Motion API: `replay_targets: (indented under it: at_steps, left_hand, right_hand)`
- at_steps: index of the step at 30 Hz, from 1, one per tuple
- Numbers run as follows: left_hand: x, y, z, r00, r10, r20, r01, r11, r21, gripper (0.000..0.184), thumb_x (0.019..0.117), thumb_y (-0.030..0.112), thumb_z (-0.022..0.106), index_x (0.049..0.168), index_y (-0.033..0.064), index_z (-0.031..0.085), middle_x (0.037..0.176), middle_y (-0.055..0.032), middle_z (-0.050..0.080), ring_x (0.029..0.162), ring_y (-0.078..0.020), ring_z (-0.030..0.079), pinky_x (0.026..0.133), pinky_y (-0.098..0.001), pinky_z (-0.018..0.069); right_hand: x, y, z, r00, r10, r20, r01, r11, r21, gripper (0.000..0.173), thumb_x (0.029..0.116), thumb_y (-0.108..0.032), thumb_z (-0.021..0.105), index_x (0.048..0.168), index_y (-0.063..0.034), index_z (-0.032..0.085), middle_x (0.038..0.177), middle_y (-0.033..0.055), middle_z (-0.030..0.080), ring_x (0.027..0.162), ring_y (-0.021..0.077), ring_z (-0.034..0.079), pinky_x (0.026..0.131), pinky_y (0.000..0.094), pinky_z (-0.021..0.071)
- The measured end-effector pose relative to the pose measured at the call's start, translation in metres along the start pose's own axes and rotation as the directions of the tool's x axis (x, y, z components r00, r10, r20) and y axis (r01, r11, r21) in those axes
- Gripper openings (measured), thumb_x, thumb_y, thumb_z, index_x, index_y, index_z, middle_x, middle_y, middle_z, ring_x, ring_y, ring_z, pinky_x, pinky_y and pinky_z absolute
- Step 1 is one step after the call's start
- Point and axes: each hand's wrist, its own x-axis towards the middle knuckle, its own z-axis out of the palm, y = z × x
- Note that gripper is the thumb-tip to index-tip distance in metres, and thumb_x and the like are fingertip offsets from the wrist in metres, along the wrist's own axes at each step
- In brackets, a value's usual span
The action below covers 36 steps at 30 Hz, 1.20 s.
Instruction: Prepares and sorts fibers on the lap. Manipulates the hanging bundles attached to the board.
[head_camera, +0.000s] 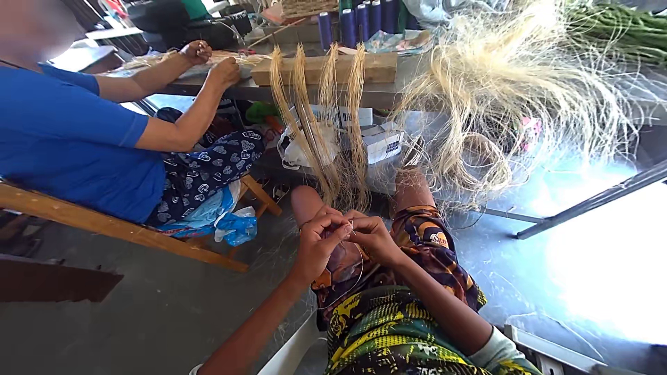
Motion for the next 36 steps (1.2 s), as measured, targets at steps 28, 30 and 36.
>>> replay_targets:
  at_steps: [28,30,36]
  left_hand:
    - [0.000,0.004,-0.005,0.996,-0.080,0.027,0.074,0.982,0.173,0.012,0.1021,0.010,0.053,0.101,0.0033,0.064,0.090,0.0037,0.064,0.084,-0.0010,0.061,0.078,-0.0187,0.0518]
    - [0.000,0.002,-0.003,0.995,-0.093,0.020,0.088,0.980,0.176,0.012,0.1021,0.011,0.055,0.101,0.0031,0.064,0.090,0.0033,0.064,0.084,-0.0013,0.062,0.078,-0.0189,0.0522]
    - [-0.001,0.000,-0.001,0.990,-0.135,0.038,0.128,0.981,0.147,0.013,0.1031,0.010,0.053,0.100,0.0039,0.064,0.088,0.0035,0.064,0.081,-0.0015,0.061,0.076,-0.0192,0.0515]
  right_hand:
    - [-0.006,-0.020,-0.023,0.959,-0.283,0.012,0.199,0.640,-0.742,0.017,0.1017,-0.006,0.055,0.104,0.0054,0.067,0.087,0.0097,0.067,0.073,0.0051,0.061,0.070,0.0174,0.0521]
    - [-0.006,-0.019,-0.015,0.965,-0.261,-0.015,0.176,0.689,-0.703,0.018,0.1023,-0.006,0.054,0.104,0.0057,0.066,0.087,0.0089,0.067,0.073,0.0041,0.060,0.070,0.0170,0.0518]
    - [-0.006,-0.013,-0.004,0.984,-0.173,-0.046,0.113,0.797,-0.593,0.021,0.1062,-0.010,0.047,0.106,0.0057,0.062,0.082,0.0046,0.060,0.071,0.0034,0.056,0.068,0.0190,0.0494]
